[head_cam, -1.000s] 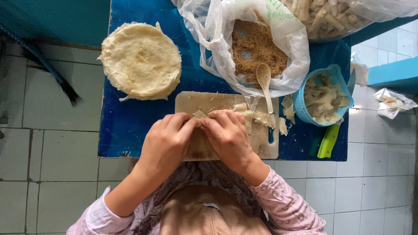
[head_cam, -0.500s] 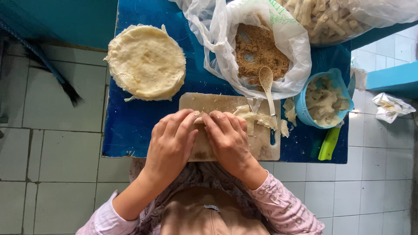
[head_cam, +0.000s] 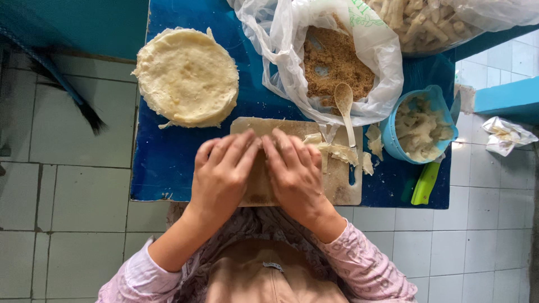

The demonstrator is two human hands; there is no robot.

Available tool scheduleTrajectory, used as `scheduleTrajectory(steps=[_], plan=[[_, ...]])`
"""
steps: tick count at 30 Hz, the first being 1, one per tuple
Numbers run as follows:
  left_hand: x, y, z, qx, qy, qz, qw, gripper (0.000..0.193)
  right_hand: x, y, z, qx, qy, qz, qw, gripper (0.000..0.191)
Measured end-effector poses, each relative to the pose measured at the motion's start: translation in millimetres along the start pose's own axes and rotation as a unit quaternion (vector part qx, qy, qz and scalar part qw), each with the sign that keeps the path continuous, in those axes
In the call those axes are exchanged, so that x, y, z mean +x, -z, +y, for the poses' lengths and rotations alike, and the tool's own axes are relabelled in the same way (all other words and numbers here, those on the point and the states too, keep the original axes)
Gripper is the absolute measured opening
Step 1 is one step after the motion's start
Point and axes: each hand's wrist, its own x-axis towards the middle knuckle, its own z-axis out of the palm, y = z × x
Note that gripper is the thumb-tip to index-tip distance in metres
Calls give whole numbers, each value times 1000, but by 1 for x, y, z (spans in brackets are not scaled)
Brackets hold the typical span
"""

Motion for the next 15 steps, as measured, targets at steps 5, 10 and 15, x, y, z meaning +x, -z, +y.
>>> scheduleTrajectory(steps=[5,10,15], plan=[[10,-6,-7,-64,41,-6,997,50,8,-1,4,62,-28,6,998,45],[-3,2,-18,-138,126,81,979,51,18,-7,11,81,-7,20,996,27],[-18,2,-29,-98,191,123,969,46,32,-15,19,0,48,49,998,27]])
